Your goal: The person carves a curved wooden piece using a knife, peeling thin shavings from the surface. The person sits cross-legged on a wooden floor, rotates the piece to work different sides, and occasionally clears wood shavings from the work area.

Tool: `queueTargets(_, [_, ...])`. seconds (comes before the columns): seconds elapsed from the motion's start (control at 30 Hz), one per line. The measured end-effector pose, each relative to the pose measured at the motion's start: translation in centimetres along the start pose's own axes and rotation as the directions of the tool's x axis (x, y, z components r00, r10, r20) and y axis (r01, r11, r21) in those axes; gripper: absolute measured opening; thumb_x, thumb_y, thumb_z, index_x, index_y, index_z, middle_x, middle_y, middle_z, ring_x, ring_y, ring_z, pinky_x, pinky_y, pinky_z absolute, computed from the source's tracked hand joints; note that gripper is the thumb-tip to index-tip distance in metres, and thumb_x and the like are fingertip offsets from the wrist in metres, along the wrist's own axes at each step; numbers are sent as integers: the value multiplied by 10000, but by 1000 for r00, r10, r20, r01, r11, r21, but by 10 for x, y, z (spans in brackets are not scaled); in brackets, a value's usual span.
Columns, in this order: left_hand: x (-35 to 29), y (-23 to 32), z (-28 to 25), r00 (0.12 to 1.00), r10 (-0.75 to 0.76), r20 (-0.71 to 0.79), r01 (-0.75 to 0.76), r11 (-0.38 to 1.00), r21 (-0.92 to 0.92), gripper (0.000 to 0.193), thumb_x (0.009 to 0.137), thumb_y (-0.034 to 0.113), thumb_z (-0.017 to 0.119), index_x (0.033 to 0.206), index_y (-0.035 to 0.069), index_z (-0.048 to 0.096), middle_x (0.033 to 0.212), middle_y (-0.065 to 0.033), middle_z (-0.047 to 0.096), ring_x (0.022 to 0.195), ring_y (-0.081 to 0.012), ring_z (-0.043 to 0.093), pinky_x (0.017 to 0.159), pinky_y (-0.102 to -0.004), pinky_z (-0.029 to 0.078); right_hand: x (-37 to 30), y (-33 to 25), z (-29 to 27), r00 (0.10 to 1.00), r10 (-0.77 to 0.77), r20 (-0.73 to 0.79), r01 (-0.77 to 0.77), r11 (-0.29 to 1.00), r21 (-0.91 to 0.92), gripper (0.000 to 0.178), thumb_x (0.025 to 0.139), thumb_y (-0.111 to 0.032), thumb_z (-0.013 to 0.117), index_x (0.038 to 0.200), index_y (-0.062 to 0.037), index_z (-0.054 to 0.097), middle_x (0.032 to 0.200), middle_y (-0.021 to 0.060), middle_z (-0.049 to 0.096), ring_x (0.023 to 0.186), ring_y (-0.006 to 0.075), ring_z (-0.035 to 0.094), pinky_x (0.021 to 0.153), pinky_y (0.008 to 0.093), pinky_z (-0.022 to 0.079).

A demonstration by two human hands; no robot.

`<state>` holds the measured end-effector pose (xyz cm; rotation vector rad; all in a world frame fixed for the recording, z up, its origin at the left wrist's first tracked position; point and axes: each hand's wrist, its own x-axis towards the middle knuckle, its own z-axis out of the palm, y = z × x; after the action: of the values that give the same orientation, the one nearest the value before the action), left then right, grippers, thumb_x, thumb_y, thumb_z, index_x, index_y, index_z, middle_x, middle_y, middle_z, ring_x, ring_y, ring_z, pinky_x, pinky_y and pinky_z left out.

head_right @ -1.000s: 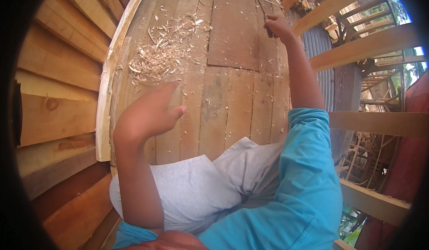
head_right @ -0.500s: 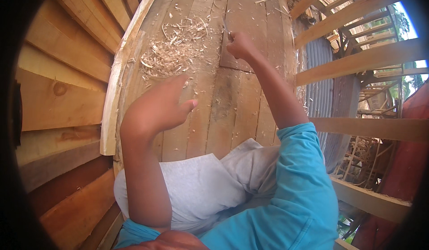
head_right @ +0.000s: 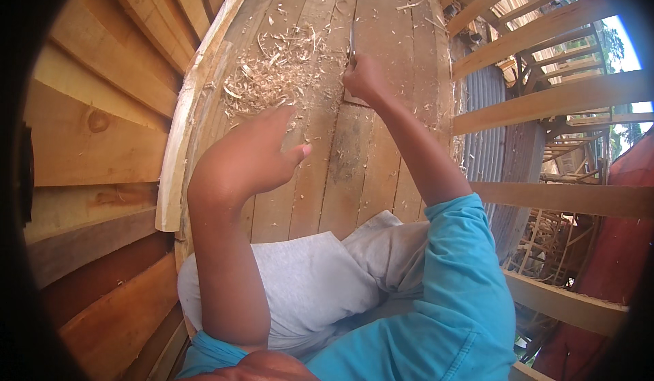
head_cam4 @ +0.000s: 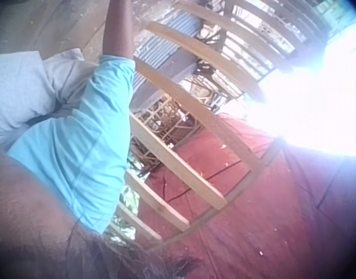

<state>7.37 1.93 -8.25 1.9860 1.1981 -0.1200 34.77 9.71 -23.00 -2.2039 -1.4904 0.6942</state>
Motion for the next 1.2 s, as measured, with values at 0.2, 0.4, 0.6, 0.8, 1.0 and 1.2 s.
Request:
queueTargets(0.2, [0, -1, -3, 1000, -6, 2, 6, 1000, -11, 610, 935, 319, 583, 1419, -9, 409, 1453, -219, 434, 1360, -334, 410, 1131, -391, 325, -29, -1, 18, 965, -127, 230, 150, 985, -86, 153, 810, -115, 584, 890, -3, 650, 730, 178, 663, 672, 283, 667, 652, 403, 500])
queueTargets(0.4, [-1, -6, -2, 1000, -21, -5, 21, 1000, -19, 615, 938, 328, 580, 1423, -6, 404, 1452, -223, 433, 1361, -340, 406, 1128, -394, 329, -30, -36, 19, 997, 63, 36, -62, 997, -35, 284, 761, -134, 577, 993, -9, 683, 860, 239, 687, 864, 376, 684, 779, 422, 516])
queueTargets(0.6, [-1, -3, -4, 1000, -27, -9, 28, 1000, 11, 623, 939, 335, 577, 1431, -1, 395, 1458, -211, 433, 1361, -330, 409, 1127, -390, 332, 20, -24, 12, 997, 40, 69, -26, 979, -201, 347, 744, -123, 595, 1063, -26, 689, 930, 241, 696, 904, 365, 688, 795, 409, 526])
queueTargets(0.8, [-2, -8, -5, 999, -35, -28, 35, 999, -14, 632, 937, 347, 579, 1436, 8, 392, 1461, -197, 435, 1363, -322, 408, 1127, -386, 333, -6, -45, 27, 926, -176, 335, 226, 967, -115, 402, 825, -103, 548, 1211, -90, 659, 782, 129, 659, 717, 203, 611, 657, 362, 481])
queueTargets(1.0, [-8, -8, -11, 998, -59, -7, 58, 998, -3, 637, 941, 353, 575, 1443, 11, 384, 1465, -196, 430, 1369, -315, 403, 1131, -390, 330, -17, -68, -10, 973, -19, 231, 56, 986, -157, 240, 776, -90, 559, 966, -3, 675, 800, 186, 684, 671, 243, 677, 581, 372, 520])
queueTargets(1.2, [-5, -4, -8, 999, -35, -24, 35, 999, -1, 641, 938, 360, 581, 1443, 16, 386, 1469, -182, 431, 1366, -312, 410, 1129, -389, 333, 15, -10, 0, 987, 2, 160, 59, 926, -374, 188, 772, -94, 573, 883, 37, 650, 781, 239, 666, 689, 336, 677, 609, 425, 509])
